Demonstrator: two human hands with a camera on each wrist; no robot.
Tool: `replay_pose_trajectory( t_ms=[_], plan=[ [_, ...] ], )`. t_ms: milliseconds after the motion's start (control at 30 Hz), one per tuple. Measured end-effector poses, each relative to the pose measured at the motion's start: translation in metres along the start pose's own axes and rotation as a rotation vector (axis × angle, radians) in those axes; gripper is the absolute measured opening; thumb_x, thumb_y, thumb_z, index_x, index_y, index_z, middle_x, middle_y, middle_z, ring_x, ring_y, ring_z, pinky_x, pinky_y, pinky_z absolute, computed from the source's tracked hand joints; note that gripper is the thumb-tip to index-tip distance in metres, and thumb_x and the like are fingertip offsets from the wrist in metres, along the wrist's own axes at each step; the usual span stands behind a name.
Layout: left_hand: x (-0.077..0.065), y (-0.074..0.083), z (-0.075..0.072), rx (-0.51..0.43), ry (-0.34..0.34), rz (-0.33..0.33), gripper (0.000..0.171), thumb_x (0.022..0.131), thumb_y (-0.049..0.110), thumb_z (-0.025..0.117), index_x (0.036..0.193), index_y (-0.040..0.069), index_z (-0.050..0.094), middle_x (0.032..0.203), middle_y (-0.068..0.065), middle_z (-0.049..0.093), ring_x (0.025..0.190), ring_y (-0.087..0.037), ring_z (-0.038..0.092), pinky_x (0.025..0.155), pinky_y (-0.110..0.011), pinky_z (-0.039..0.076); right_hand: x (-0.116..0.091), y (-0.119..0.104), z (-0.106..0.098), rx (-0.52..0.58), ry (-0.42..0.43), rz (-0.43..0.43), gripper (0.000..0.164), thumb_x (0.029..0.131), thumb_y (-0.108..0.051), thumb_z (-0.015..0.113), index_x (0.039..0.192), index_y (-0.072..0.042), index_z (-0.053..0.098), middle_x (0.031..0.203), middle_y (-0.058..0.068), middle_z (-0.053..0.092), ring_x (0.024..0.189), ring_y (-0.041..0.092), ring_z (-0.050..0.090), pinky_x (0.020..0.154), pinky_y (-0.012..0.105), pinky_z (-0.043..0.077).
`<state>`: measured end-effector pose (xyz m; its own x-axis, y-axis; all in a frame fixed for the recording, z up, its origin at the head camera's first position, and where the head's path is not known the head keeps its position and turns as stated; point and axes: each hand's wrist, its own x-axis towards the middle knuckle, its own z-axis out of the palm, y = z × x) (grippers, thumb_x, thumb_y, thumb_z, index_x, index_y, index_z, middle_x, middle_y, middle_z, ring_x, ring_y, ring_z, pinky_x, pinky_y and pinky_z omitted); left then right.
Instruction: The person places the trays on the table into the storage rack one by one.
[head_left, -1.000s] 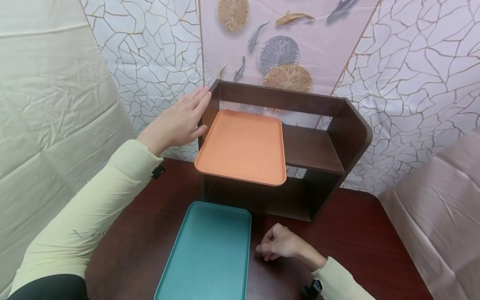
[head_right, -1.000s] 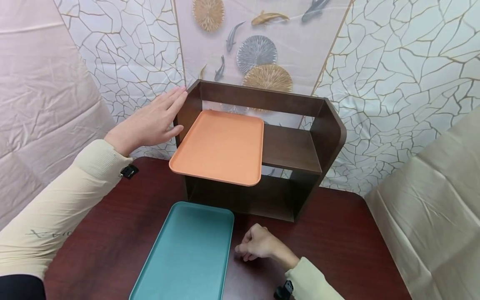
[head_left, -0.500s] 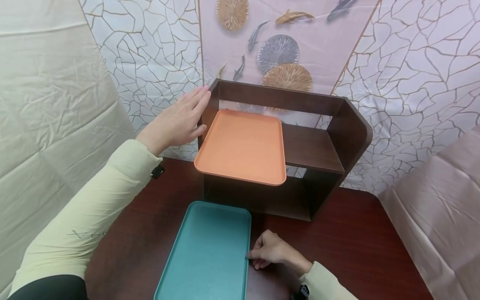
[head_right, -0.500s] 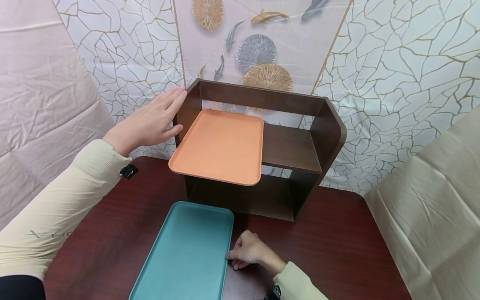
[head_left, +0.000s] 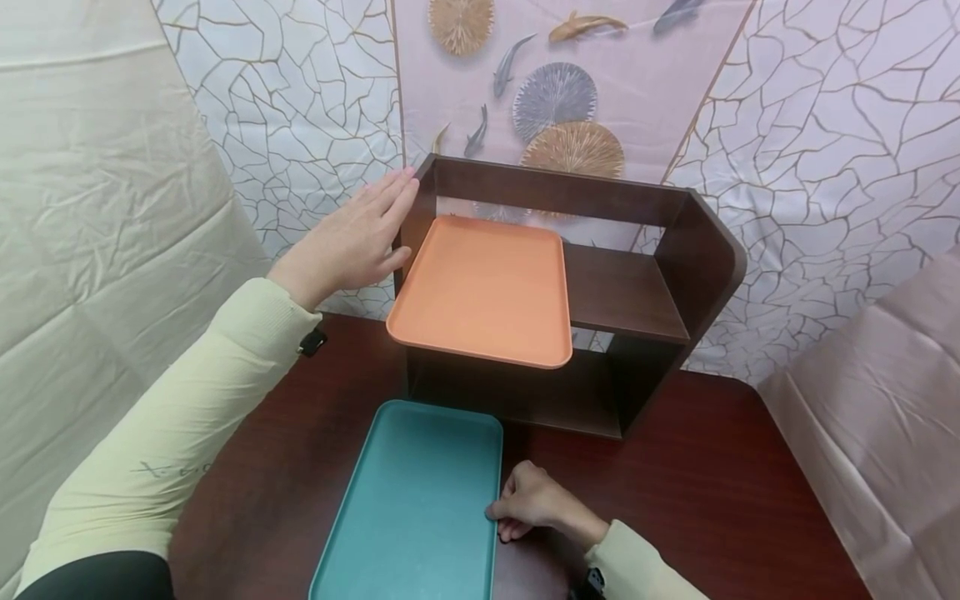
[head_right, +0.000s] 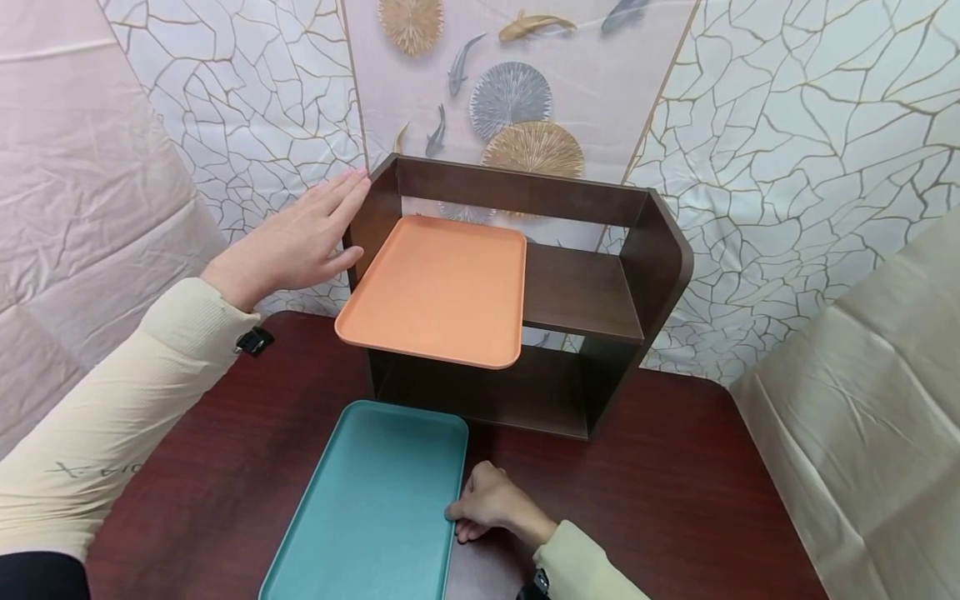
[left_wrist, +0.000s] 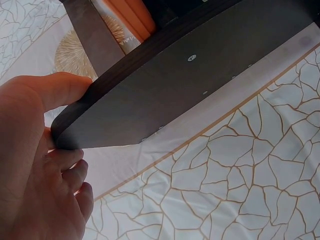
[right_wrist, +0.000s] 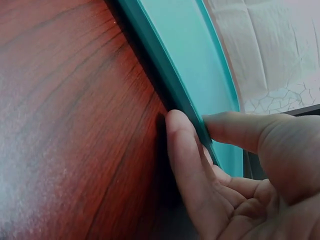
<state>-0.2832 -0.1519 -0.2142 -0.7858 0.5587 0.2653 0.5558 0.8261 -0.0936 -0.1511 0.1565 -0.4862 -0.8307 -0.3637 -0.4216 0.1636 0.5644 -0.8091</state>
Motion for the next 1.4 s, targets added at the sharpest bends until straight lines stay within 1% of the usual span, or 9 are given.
replay_pose_trajectory(
  t_ms=[100,367,600,767,867,967,1100,1233,1400],
  plan=[
    [0.0,0.001,0.0,0.008,0.002,0.002,0.083,0.107,0.027,0.054,0.168,-0.004,0.007,0.179,-0.019,0.004,0.167,-0.037,0.008,0.135,-0.057,0.016,0.001,0.0,0.0,0.02,-0.008,0.012,0.026,0.091,-0.006,0.077,0.068,0.004,0.071,0.062,0.014,0.074,0.054,0.014,0.072,0.056,0.031,0.064],
    [0.0,0.001,-0.001,0.003,0.003,0.001,0.082,0.107,0.026,0.053,0.167,-0.005,0.008,0.179,-0.02,0.004,0.167,-0.036,0.007,0.135,-0.056,0.015,0.0,0.005,-0.005,0.113,-0.054,-0.007,0.029,0.094,0.0,0.07,0.066,0.001,0.063,0.068,0.019,0.073,0.056,0.013,0.071,0.061,0.031,0.066],
    [0.0,0.001,-0.002,-0.009,-0.007,0.0,0.083,0.107,0.027,0.053,0.168,-0.005,0.006,0.179,-0.02,0.001,0.167,-0.037,0.006,0.135,-0.057,0.013,-0.002,0.012,-0.008,0.138,-0.053,0.003,0.033,0.095,0.0,0.066,0.064,-0.008,0.058,0.071,0.006,0.063,0.061,0.012,0.07,0.067,0.031,0.067],
    [0.0,0.0,-0.001,-0.004,-0.002,0.002,0.083,0.107,0.027,0.053,0.168,-0.005,0.006,0.179,-0.019,0.001,0.167,-0.038,0.007,0.136,-0.056,0.014,-0.006,0.015,-0.008,0.15,-0.026,-0.027,0.027,0.096,0.0,0.064,0.07,-0.006,0.059,0.064,0.003,0.058,0.067,0.015,0.072,0.069,0.035,0.068],
    [0.0,0.0,-0.001,-0.006,-0.001,0.003,0.083,0.107,0.027,0.053,0.168,-0.005,0.006,0.179,-0.019,0.002,0.167,-0.038,0.007,0.136,-0.055,0.013,-0.009,0.016,-0.01,0.148,-0.01,-0.042,0.024,0.097,-0.002,0.064,0.073,-0.005,0.06,0.058,-0.002,0.052,0.062,0.013,0.068,0.07,0.037,0.068],
    [0.0,0.0,-0.001,-0.007,-0.001,0.0,0.083,0.107,0.027,0.054,0.168,-0.005,0.006,0.179,-0.019,0.002,0.167,-0.038,0.006,0.136,-0.055,0.013,-0.012,0.016,-0.014,0.154,-0.013,-0.049,0.027,0.098,-0.004,0.064,0.072,-0.007,0.058,0.055,-0.007,0.044,0.059,0.011,0.063,0.072,0.038,0.068],
    [0.0,0.0,0.0,-0.006,-0.001,-0.002,0.084,0.107,0.028,0.054,0.168,-0.004,0.007,0.179,-0.019,0.002,0.167,-0.037,0.005,0.136,-0.056,0.014,-0.019,0.014,-0.023,0.165,-0.038,-0.06,0.032,0.101,-0.006,0.062,0.071,-0.011,0.052,0.057,-0.008,0.042,0.059,0.011,0.06,0.076,0.04,0.068],
    [-0.001,0.0,0.0,-0.006,0.005,0.0,0.084,0.106,0.027,0.054,0.168,-0.005,0.007,0.179,-0.02,0.003,0.167,-0.037,0.006,0.135,-0.057,0.014,-0.025,0.013,-0.032,0.164,-0.037,-0.069,0.032,0.101,-0.007,0.06,0.072,-0.012,0.051,0.06,-0.006,0.044,0.064,0.011,0.063,0.078,0.041,0.068],
    [-0.001,0.0,0.001,-0.006,0.008,0.004,0.084,0.106,0.028,0.054,0.168,-0.004,0.007,0.179,-0.019,0.002,0.167,-0.037,0.006,0.135,-0.057,0.014,-0.031,0.013,-0.04,0.155,-0.017,-0.081,0.031,0.103,-0.007,0.058,0.073,-0.012,0.052,0.068,-0.002,0.052,0.074,0.013,0.068,0.079,0.04,0.068]
  ],
)
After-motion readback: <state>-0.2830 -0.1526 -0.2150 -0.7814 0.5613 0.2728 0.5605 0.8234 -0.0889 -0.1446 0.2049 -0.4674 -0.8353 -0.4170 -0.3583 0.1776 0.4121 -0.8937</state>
